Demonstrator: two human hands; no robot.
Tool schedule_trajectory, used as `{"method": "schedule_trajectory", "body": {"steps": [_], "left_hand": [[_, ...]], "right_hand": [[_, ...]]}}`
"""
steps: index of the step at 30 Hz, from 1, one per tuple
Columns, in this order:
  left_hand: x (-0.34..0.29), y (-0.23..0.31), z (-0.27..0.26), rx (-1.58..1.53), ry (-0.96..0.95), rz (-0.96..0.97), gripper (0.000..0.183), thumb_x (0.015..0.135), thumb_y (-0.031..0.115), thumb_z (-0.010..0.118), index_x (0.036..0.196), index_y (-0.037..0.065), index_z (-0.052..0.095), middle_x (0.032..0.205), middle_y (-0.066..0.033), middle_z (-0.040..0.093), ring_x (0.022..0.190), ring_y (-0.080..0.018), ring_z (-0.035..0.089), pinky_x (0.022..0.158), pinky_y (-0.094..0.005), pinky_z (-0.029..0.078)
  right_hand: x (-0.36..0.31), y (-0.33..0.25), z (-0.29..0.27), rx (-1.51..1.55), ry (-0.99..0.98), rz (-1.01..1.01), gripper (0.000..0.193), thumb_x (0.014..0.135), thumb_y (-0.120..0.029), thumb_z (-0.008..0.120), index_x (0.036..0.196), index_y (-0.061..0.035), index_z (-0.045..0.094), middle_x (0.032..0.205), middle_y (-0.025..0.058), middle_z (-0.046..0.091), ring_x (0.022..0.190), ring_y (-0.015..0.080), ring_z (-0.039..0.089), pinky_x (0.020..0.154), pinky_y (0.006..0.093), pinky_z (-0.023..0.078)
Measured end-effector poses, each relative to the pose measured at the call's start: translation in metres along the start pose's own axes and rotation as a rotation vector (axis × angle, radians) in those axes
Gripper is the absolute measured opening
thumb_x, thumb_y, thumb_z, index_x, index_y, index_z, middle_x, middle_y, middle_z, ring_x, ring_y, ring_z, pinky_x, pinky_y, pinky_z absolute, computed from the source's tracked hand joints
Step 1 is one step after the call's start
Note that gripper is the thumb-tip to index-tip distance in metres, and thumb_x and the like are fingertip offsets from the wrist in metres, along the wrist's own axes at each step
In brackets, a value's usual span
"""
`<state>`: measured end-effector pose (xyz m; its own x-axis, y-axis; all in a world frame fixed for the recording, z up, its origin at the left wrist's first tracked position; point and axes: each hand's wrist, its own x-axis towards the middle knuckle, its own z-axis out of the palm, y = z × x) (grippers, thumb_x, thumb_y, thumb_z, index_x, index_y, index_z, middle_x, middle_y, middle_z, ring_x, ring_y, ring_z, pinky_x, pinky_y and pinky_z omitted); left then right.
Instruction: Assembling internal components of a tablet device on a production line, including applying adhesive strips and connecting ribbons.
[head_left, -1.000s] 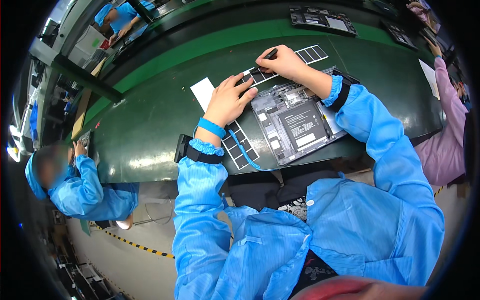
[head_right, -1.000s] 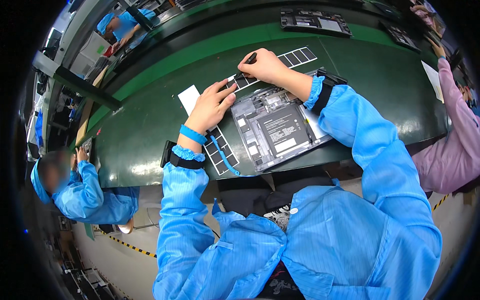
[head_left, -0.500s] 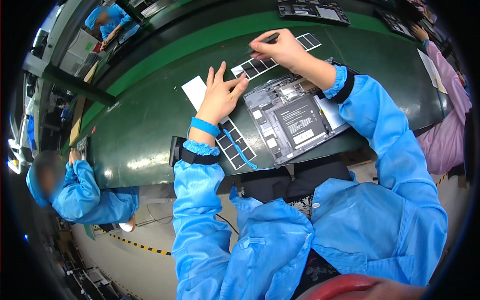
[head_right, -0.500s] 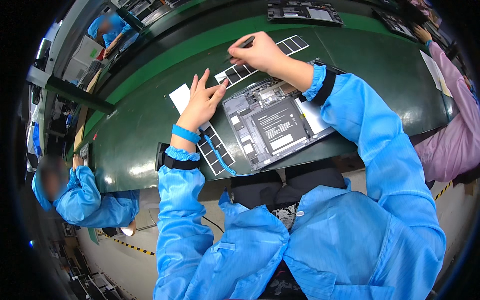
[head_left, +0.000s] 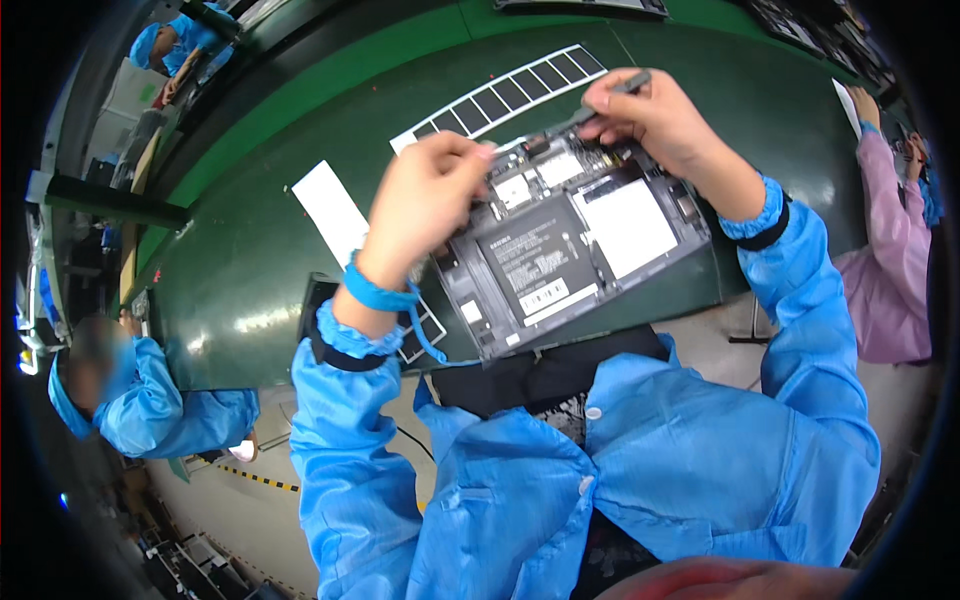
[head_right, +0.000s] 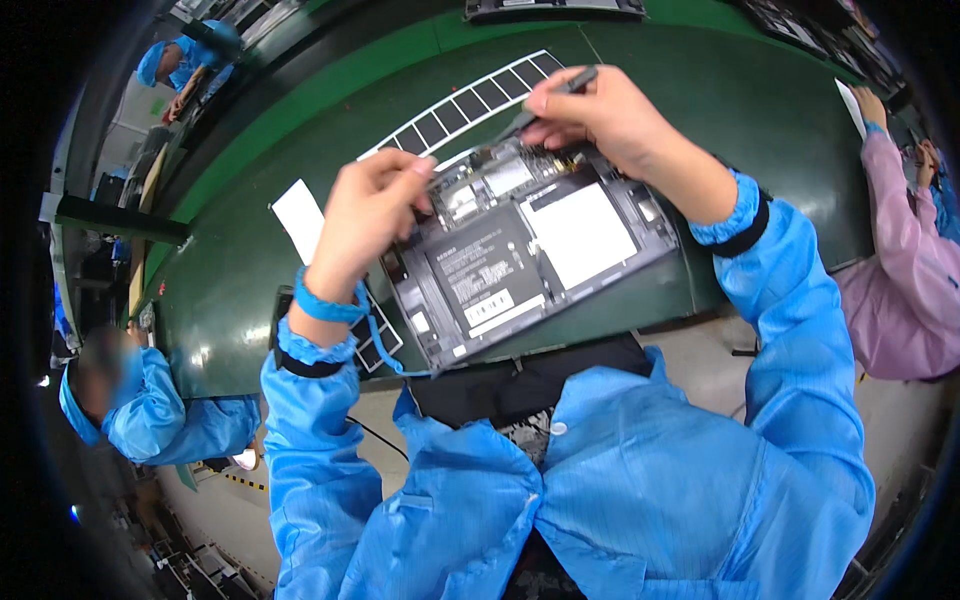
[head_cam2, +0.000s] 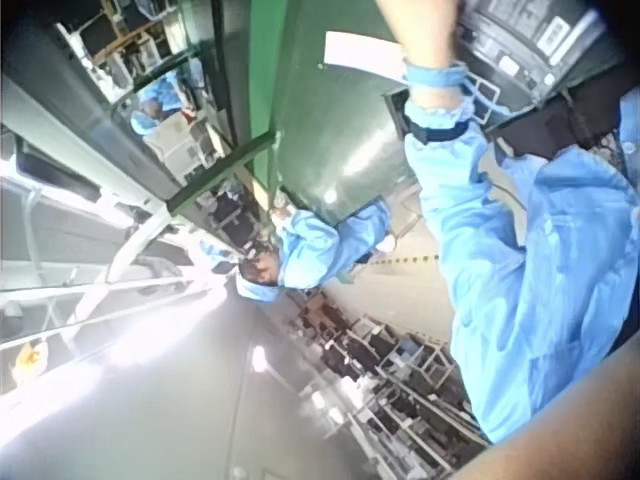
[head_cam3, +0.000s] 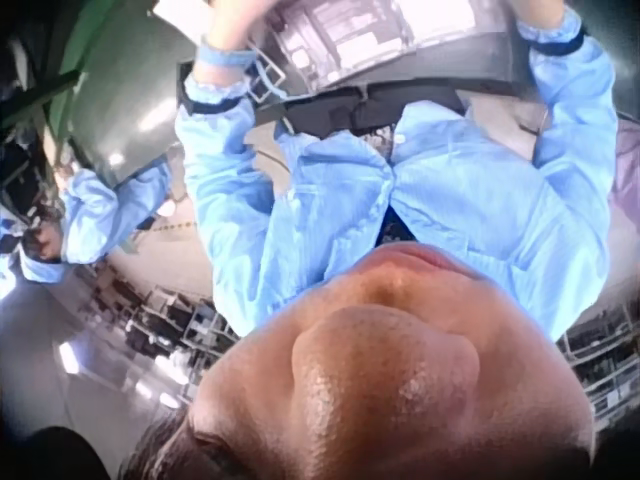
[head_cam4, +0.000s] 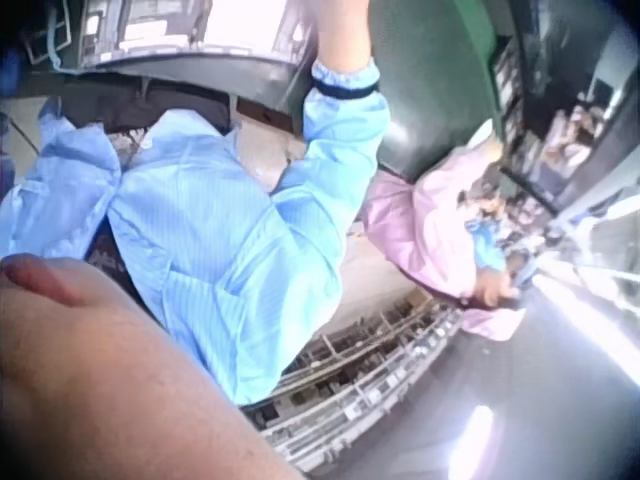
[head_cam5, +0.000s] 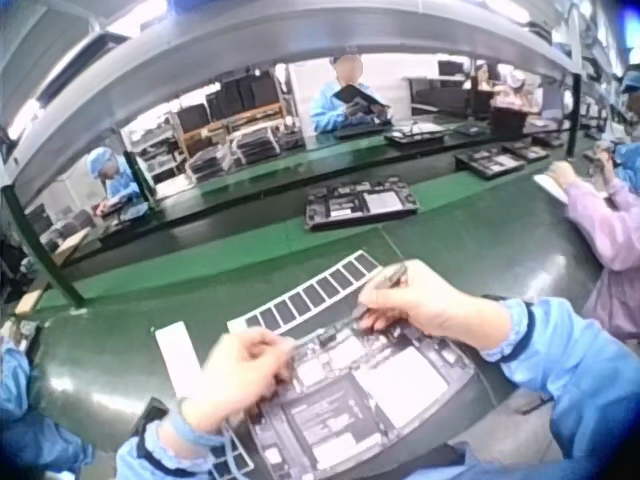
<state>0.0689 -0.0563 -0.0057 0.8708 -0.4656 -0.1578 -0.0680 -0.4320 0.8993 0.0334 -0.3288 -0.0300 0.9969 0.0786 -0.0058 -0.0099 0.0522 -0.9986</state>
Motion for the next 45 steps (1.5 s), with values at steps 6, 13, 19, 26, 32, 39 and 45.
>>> {"method": "schedule_trajectory", "body": {"steps": [6, 13, 19, 26, 32, 39, 45], "left_hand": [[0.016, -0.003, 0.022, 0.102, -0.032, 0.024, 0.026, 0.089, 0.018, 0.068, 0.097, -0.006, 0.065, 0.071, -0.0053, 0.067, 0.056, -0.0063, 0.055, 0.052, -0.0208, 0.043], [0.024, 0.002, 0.023, 0.096, -0.103, -0.002, 0.021, 0.091, 0.017, 0.066, 0.091, -0.004, 0.067, 0.069, -0.0032, 0.066, 0.057, -0.0058, 0.055, 0.052, -0.0206, 0.043], [0.031, -0.001, 0.027, 0.185, -0.055, -0.016, 0.022, 0.091, 0.018, 0.065, 0.083, -0.003, 0.065, 0.067, -0.0032, 0.064, 0.056, -0.0063, 0.055, 0.052, -0.0225, 0.043], [0.034, 0.007, 0.034, 0.297, 0.017, -0.019, 0.029, 0.088, 0.021, 0.069, 0.075, -0.003, 0.064, 0.061, -0.0051, 0.062, 0.048, -0.0097, 0.059, 0.046, -0.0224, 0.046], [0.036, 0.017, 0.038, 0.347, 0.045, -0.067, 0.029, 0.087, 0.021, 0.071, 0.075, -0.005, 0.067, 0.060, -0.0057, 0.063, 0.047, -0.0097, 0.058, 0.045, -0.0223, 0.045], [0.036, 0.018, 0.040, 0.372, 0.051, -0.067, 0.031, 0.086, 0.023, 0.072, 0.074, -0.005, 0.066, 0.061, -0.0056, 0.064, 0.046, -0.0097, 0.058, 0.044, -0.0227, 0.045], [0.037, 0.020, 0.037, 0.308, 0.017, -0.093, 0.032, 0.085, 0.024, 0.074, 0.074, -0.005, 0.067, 0.061, -0.0058, 0.063, 0.046, -0.0096, 0.058, 0.044, -0.0228, 0.045]], "right_hand": [[0.004, -0.002, 0.007, -0.019, -0.030, -0.016, 0.025, 0.087, -0.017, 0.069, 0.101, 0.0032, 0.064, 0.089, 0.0129, 0.069, 0.081, 0.0193, 0.072, 0.070, 0.0238, 0.058], [0.005, 0.006, 0.005, -0.006, -0.050, -0.057, 0.023, 0.088, -0.016, 0.069, 0.101, 0.0028, 0.064, 0.089, 0.0131, 0.069, 0.082, 0.0207, 0.072, 0.072, 0.0260, 0.059], [0.004, 0.006, 0.007, 0.008, -0.022, -0.075, 0.023, 0.087, -0.015, 0.070, 0.098, 0.0050, 0.066, 0.087, 0.0158, 0.069, 0.082, 0.0220, 0.072, 0.074, 0.0267, 0.059], [0.002, 0.008, 0.010, -0.050, 0.025, -0.109, 0.021, 0.086, -0.013, 0.070, 0.096, 0.0054, 0.066, 0.084, 0.0154, 0.070, 0.080, 0.0198, 0.071, 0.074, 0.0266, 0.059], [0.004, 0.010, 0.009, -0.147, 0.032, -0.137, 0.020, 0.090, -0.012, 0.066, 0.100, 0.0049, 0.065, 0.086, 0.0137, 0.069, 0.081, 0.0193, 0.072, 0.072, 0.0249, 0.058], [0.001, 0.009, 0.011, -0.152, 0.063, -0.147, 0.020, 0.087, -0.013, 0.069, 0.096, 0.0057, 0.067, 0.082, 0.0146, 0.070, 0.076, 0.0165, 0.070, 0.071, 0.0247, 0.057], [0.002, 0.010, 0.013, -0.145, 0.078, -0.158, 0.020, 0.088, -0.012, 0.067, 0.095, 0.0070, 0.066, 0.081, 0.0162, 0.070, 0.076, 0.0184, 0.071, 0.070, 0.0266, 0.058]]}}
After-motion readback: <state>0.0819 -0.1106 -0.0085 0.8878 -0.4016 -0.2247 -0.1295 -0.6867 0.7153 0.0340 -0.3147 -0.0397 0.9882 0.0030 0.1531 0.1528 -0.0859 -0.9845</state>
